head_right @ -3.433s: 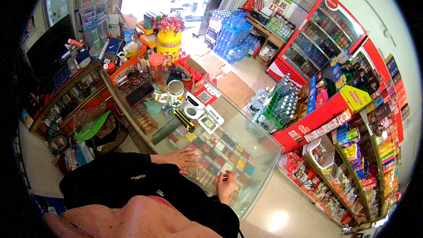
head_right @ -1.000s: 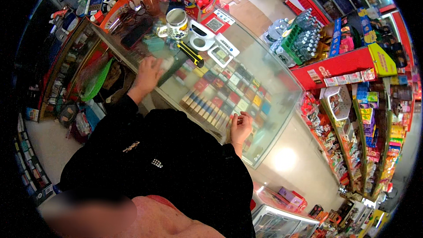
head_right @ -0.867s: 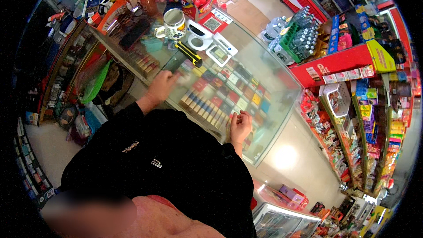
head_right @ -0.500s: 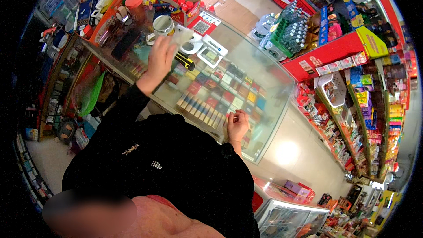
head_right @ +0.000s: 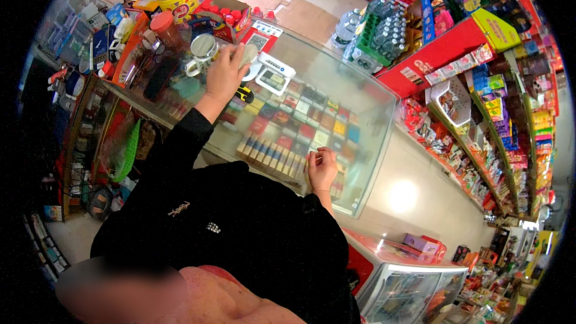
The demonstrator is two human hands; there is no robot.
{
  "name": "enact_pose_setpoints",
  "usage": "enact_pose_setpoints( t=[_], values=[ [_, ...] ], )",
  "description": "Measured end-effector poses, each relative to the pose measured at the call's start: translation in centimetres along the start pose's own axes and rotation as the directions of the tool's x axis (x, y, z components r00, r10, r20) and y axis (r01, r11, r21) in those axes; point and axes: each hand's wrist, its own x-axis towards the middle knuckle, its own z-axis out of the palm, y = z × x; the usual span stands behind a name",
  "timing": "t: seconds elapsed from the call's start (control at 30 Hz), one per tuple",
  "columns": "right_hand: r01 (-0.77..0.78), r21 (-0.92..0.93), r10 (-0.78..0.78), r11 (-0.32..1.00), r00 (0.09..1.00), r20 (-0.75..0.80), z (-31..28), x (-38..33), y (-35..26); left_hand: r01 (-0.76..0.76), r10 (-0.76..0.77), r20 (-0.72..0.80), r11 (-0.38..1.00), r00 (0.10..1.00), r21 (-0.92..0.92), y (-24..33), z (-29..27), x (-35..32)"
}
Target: The person wipes the glass display counter and the top of a freezer with a cloth. They then move to a shelf and wipe the tops of various packaged food items.
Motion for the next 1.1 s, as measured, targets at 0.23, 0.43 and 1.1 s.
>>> enact_pose_setpoints(
  t=[0.23, 0.43, 1.1],
  values=[
    [0.020, -0.023, -0.019, 1.000, 1.000, 0.015, -0.4, 0.2, -1.0, -0.056, 0.057, 0.003, 0.993, 0.998, -0.104, 1.1, -0.1, -0.3],
    [0.024, -0.059, -0.023, 0.998, 1.000, 0.006, -0.6, 0.4, -1.2, 0.038, -0.047, -0.040, 0.981, 0.998, -0.193, 4.0, 0.5, 1.9],
    [0.032, -0.002, -0.032, 0.999, 0.999, -0.006, -0.6, 0.5, -1.1, -0.084, 0.102, 0.066, 0.969, 0.993, -0.234, 10.9, 5.2, 0.2]
  ],
)
